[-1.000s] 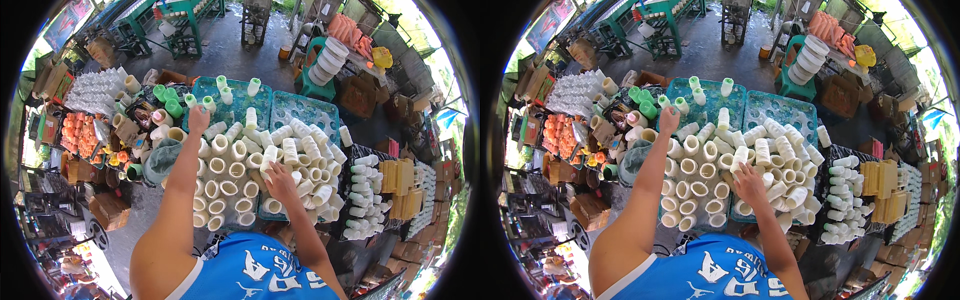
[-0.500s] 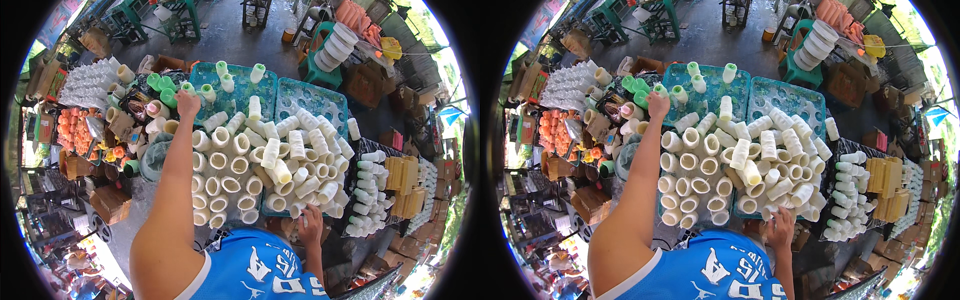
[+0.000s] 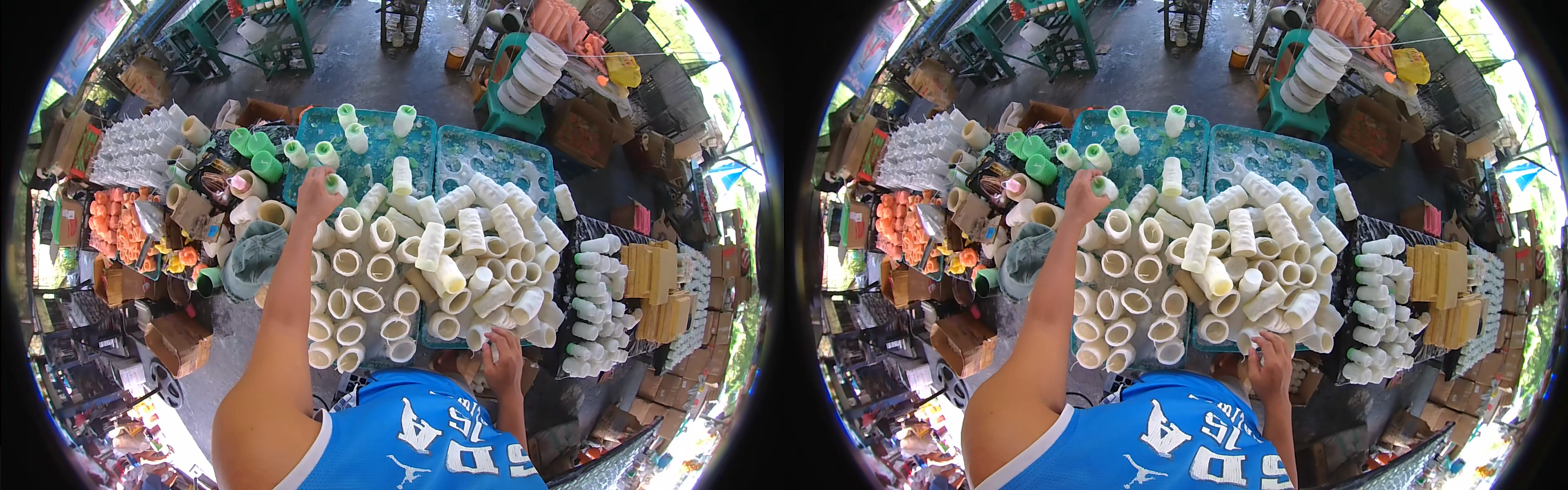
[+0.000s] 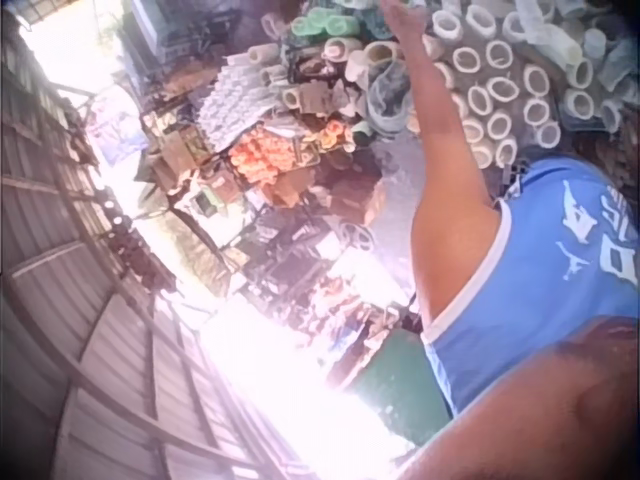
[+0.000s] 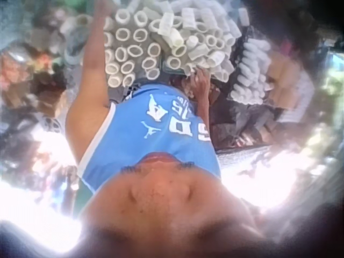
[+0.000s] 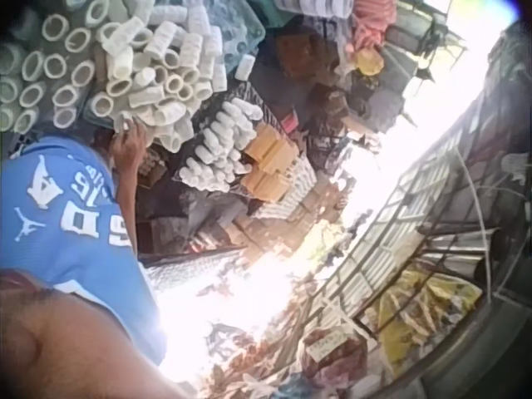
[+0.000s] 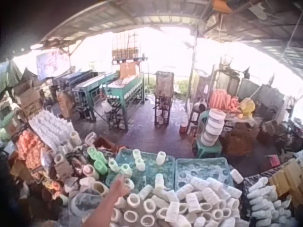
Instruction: The person repeatedly picks white cylindrical candle bodies and green cylindrical inserts from a tray, then presses the green insert into the white body. The person handles the items one at a time and places the assembled units back onto the tray.
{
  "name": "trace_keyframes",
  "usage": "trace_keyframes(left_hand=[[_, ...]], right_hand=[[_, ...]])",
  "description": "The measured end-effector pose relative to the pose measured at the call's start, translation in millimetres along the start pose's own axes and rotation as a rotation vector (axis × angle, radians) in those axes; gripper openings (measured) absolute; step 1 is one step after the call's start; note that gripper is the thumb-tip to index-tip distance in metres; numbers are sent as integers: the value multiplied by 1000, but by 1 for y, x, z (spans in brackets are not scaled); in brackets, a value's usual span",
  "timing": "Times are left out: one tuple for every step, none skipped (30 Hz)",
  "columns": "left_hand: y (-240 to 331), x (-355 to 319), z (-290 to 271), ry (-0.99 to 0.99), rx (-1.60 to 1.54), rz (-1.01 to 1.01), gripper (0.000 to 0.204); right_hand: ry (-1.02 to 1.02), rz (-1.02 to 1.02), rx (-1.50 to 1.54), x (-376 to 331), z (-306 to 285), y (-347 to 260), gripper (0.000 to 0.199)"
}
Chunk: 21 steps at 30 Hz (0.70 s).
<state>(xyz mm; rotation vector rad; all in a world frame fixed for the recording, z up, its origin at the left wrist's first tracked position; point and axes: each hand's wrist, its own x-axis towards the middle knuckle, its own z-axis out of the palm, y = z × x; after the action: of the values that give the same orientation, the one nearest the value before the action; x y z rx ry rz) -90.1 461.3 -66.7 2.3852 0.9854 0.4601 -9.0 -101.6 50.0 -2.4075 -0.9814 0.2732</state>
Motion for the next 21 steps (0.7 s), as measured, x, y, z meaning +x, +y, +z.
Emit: trace_keyframes(left_hand=[[5,-1,-3,77,-36,54,57],[10,-4,-9,153,-68,107,55],[15,-6,-15,147,-94,120,54],[20,-7,-22,142,-120,134,54],[22,-10,-27,136,-143,144,53],[24,-12,-30,132,-126,155,54],[25,-12,-33,127,-110,166,55],[27,-11,-33,118,-98,178,56],[26,-11,-32,92,-80,143,60],[23,-11,-31,96,-86,126,60],[22,-9,-27,97,-96,110,61],[21,-8,-25,98,-105,95,62],[19,-8,-24,71,-94,69,63],[20,-10,-26,43,-85,40,64],[20,-11,-27,16,-75,13,65],[18,-11,-26,25,-69,30,65],[13,-10,-24,34,-61,47,66],[9,-10,-22,43,-52,63,67],[4,-10,-20,46,-1,95,72],[9,-9,-21,26,-51,56,74],[20,-9,-26,10,-101,15,75]], right_hand=[[10,-13,-3,0,0,1,23],[18,-27,-4,-1,2,1,23],[12,-35,2,-1,2,3,23],[7,-43,8,-2,2,5,22],[-2,-52,17,-1,3,5,22],[1,-58,18,-1,3,4,21],[4,-64,19,0,2,3,21],[8,-65,17,-1,1,2,20],[10,-67,20,-1,1,1,20],[12,-68,24,-1,0,1,20],[16,-67,25,-2,0,1,20],[16,-57,29,-4,0,2,20],[17,-48,33,-6,0,2,20],[17,-39,36,-8,0,3,20],[17,-28,38,-10,0,4,20],[17,-18,41,-13,0,7,20],[17,-7,45,-16,1,8,20],[17,1,47,-19,1,10,20],[16,8,49,-22,1,11,20],[18,19,50,-24,2,12,20],[17,28,56,-26,3,13,20]])
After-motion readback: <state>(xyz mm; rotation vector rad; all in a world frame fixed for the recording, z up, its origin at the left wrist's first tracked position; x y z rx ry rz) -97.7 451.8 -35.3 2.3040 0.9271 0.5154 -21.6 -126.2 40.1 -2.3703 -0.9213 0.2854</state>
